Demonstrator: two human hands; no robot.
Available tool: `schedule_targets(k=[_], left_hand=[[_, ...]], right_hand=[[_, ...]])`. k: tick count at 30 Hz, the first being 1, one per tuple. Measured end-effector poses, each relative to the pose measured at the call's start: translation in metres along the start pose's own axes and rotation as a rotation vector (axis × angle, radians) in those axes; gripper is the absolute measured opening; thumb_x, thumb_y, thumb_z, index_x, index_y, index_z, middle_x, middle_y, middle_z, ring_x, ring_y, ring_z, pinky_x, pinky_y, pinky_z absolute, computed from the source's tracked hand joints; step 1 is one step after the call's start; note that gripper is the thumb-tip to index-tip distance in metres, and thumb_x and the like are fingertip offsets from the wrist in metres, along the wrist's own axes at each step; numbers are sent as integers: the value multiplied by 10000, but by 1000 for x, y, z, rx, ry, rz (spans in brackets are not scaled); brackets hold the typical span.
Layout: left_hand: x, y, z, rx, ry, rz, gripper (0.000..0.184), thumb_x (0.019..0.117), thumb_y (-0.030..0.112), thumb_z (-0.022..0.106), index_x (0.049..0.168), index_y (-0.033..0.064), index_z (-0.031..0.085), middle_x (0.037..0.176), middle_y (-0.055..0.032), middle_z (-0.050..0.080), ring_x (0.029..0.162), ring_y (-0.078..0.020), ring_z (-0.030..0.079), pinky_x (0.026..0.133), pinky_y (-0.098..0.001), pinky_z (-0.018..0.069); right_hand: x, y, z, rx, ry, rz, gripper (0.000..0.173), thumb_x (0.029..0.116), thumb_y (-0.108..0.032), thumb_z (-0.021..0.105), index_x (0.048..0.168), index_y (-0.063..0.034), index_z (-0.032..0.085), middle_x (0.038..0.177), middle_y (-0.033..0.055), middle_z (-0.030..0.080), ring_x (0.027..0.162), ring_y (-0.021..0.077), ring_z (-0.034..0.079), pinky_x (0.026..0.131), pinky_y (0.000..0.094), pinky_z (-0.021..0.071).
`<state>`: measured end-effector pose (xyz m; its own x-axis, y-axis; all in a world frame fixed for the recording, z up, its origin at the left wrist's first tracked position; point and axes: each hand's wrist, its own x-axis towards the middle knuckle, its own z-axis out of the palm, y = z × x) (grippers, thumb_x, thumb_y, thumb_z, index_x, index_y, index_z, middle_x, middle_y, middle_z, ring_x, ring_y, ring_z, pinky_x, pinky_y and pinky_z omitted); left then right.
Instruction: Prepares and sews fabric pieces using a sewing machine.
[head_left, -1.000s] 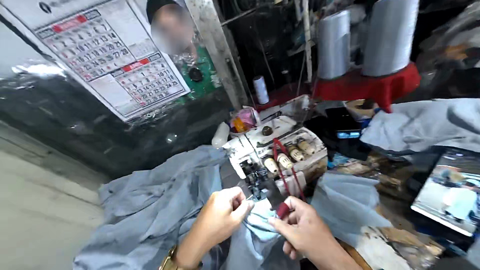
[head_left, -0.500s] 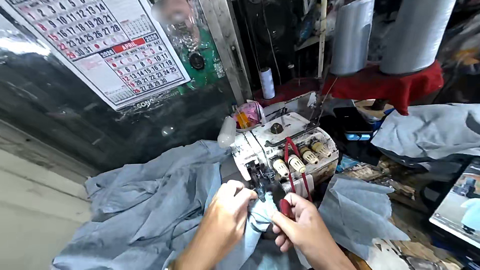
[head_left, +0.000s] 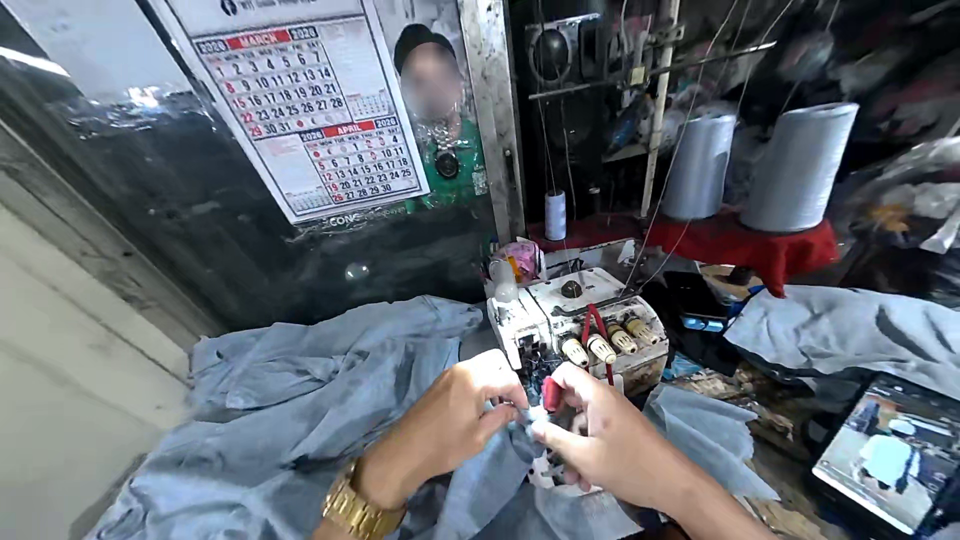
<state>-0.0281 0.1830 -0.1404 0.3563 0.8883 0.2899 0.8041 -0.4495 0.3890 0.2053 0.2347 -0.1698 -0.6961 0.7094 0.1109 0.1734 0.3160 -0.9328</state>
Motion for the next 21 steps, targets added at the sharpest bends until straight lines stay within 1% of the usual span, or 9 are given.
schedule_targets(k=[3,6,9,11,13,15,18,20,21], left_hand=[[-12,-3,16,-68,135,-37,87,969,291,697,965,219,745,949,87,661,814,-31,640,737,-241,584],[-21,5,8,-79,246,-95,74,989,288,672,1002,240,726,988,100,677,809,-44,673,721,-261,622],[-27,-1,3,14,155,-160,164,1013,360,623,1077,257,733,1008,102,668,745,-18,648,681,-242,604],[-29,-5,6,33,127,-180,224,1030,386,581,1122,257,740,1008,95,669,703,-16,627,647,-235,585],[-26,-6,14,-2,157,-193,219,1041,353,560,1138,255,731,1016,96,682,690,-27,638,622,-248,592],[-19,-12,26,-5,161,-160,205,1049,292,551,1160,249,718,1046,89,691,702,-36,652,636,-264,606],[-11,-25,30,79,64,-107,201,1028,250,582,1192,242,697,1101,97,703,833,-28,671,758,-286,605],[-2,-28,20,173,-42,-75,175,1011,244,612,1159,208,699,1055,65,684,873,-53,661,791,-300,590],[2,-26,13,224,-110,-71,156,1011,245,614,1124,198,712,1023,46,679,895,-73,664,810,-318,591]], right_hand=[[-1,8,7,-38,69,-50,324,909,-347,767,1119,-168,598,878,-7,700,595,125,663,492,302,582],[4,13,12,-75,101,-65,347,909,-390,766,1153,-197,612,831,-26,693,569,104,648,466,283,562],[6,17,14,-44,108,-4,333,935,-334,739,1211,-207,603,907,-11,727,576,126,672,464,302,581],[3,12,13,52,89,34,280,980,-283,696,1227,-193,599,850,30,717,504,162,649,413,320,566],[1,10,8,99,41,72,258,1032,-270,617,1278,-202,584,804,52,705,466,186,627,403,333,558],[2,13,4,115,12,74,271,1051,-267,586,1316,-213,571,821,58,705,460,195,621,409,343,564],[8,18,5,89,57,34,299,988,-271,689,1275,-239,612,957,34,724,504,177,646,442,332,590],[8,15,7,102,92,1,289,946,-264,737,1222,-237,653,926,26,719,517,169,650,434,326,584],[7,13,8,115,90,-3,276,951,-262,737,1216,-235,664,909,20,726,510,164,650,424,319,579]])
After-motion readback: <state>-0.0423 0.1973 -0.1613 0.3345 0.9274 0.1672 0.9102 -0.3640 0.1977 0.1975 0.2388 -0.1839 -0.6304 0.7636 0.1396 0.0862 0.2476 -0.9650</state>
